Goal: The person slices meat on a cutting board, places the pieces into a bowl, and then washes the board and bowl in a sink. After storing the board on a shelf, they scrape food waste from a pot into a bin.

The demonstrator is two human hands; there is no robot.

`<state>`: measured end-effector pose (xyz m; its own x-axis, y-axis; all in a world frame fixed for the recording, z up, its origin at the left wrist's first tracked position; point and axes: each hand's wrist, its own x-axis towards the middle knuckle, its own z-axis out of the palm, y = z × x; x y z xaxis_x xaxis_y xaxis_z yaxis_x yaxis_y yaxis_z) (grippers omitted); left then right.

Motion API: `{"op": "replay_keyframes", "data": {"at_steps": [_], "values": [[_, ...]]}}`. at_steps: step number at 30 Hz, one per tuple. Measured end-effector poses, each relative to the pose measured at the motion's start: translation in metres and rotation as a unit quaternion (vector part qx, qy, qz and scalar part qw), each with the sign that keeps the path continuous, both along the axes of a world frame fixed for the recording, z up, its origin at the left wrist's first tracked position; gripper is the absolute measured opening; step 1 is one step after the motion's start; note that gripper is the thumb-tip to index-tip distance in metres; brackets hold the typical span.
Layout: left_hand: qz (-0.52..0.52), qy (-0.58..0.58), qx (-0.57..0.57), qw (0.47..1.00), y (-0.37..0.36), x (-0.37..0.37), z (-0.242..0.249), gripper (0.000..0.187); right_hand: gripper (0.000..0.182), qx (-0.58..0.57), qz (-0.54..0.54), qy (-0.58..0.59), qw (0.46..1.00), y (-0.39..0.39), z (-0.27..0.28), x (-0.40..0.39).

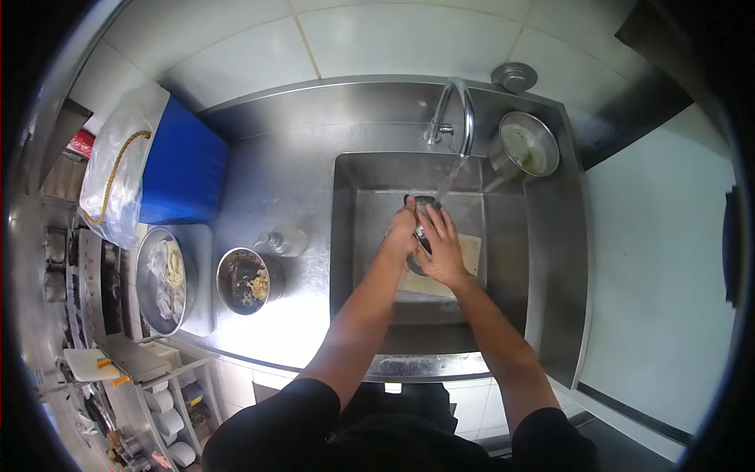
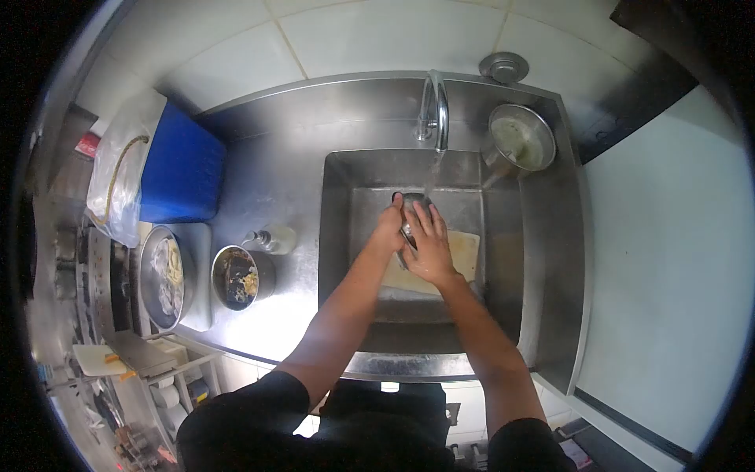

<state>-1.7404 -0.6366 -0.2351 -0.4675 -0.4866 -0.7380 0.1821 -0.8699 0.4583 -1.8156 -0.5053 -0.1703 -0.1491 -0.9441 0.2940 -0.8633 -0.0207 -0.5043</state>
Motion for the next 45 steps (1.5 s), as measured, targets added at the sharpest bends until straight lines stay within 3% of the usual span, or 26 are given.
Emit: {"op": "replay_keyframes", "data": {"at_steps": [3,4,5,6,9,10,12,14,16,19,22,25,30,34,36,37,39,41,42,44,45], "values": [[-0.033,-0.096,-0.083,0.991,0.004,0.007,0.016,0.067,0.05,-0.003,0.017,-0.058,0.998,-0.017,0.0,-0.016],[-0.04,-0.11,-0.161,0.98,0.014,0.007,0.034,0.066,0.048,0.002,0.016,-0.074,0.997,-0.033,-0.002,-0.026],[-0.057,-0.11,-0.18,0.976,0.017,0.008,0.034,0.065,0.046,0.064,-0.015,-0.189,0.98,-0.046,-0.01,-0.036],[-0.077,-0.109,-0.199,0.971,0.018,0.006,0.035,0.065,0.045,0.125,-0.047,-0.3,0.945,-0.061,-0.021,-0.049],[-0.153,-0.08,-0.23,0.958,0.008,0.007,0.042,0.06,0.044,0.194,-0.044,-0.448,0.872,-0.09,-0.049,-0.088],[-0.18,-0.066,-0.234,0.953,-0.001,0.011,0.047,0.059,0.046,0.196,-0.038,-0.538,0.819,-0.086,-0.032,-0.09],[-0.211,-0.059,-0.252,0.943,-0.013,0.013,0.081,0.056,0.05,0.227,-0.057,-0.504,0.831,-0.081,-0.011,-0.1],[-0.287,-0.156,-0.344,0.88,-0.045,0.007,0.078,0.054,0.057,0.214,-0.062,-0.483,0.847,-0.075,0.004,-0.11],[-0.353,-0.263,-0.427,0.79,-0.066,-0.002,0.079,0.05,0.055,0.207,-0.119,-0.518,0.822,-0.07,-0.003,-0.111],[-0.311,-0.264,-0.502,0.763,-0.061,-0.026,0.064,0.049,0.05,0.159,-0.191,-0.542,0.803,-0.066,-0.015,-0.099],[-0.209,-0.314,-0.635,0.674,-0.024,-0.038,0.051,0.048,0.045,0.107,-0.26,-0.592,0.755,-0.071,-0.052,-0.093],[-0.136,-0.362,-0.787,0.48,0.02,-0.021,0.065,0.049,0.044,0.027,-0.283,-0.681,0.675,-0.067,-0.06,-0.078],[-0.001,-0.326,-0.663,0.674,0.039,-0.015,0.039,0.056,0.043,-0.095,-0.38,-0.802,0.451,-0.063,-0.035,-0.04],[0.033,-0.165,-0.441,0.881,0.014,-0.021,0.003,0.057,0.045,-0.123,-0.402,-0.769,0.482,-0.053,-0.036,-0.034],[0.006,-0.022,-0.331,0.943,-0.01,-0.027,-0.027,0.058,0.045,-0.169,-0.391,-0.748,0.509,-0.049,-0.061,-0.041],[-0.008,0.05,-0.272,0.961,-0.018,-0.031,-0.029,0.059,0.043,-0.147,-0.393,-0.683,0.598,-0.046,-0.055,-0.041],[-0.119,0.016,-0.244,0.962,-0.029,-0.046,-0.018,0.06,0.041,-0.1,-0.385,-0.528,0.75,-0.034,-0.042,-0.043],[-0.207,-0.058,-0.209,0.954,-0.022,-0.052,0.033,0.062,0.037,-0.036,-0.389,-0.271,0.88,-0.028,-0.037,-0.034],[-0.237,-0.115,-0.188,0.946,-0.011,-0.051,0.083,0.063,0.036,0.002,-0.38,-0.132,0.916,-0.021,-0.037,-0.029],[-0.282,-0.165,-0.144,0.934,-0.01,-0.047,0.107,0.064,0.029,0.021,-0.279,-0.103,0.955,-0.005,-0.041,-0.02],[-0.3,-0.16,-0.119,0.933,-0.015,-0.044,0.096,0.065,0.026,0.031,-0.227,-0.089,0.969,0.001,-0.043,-0.017]]}}
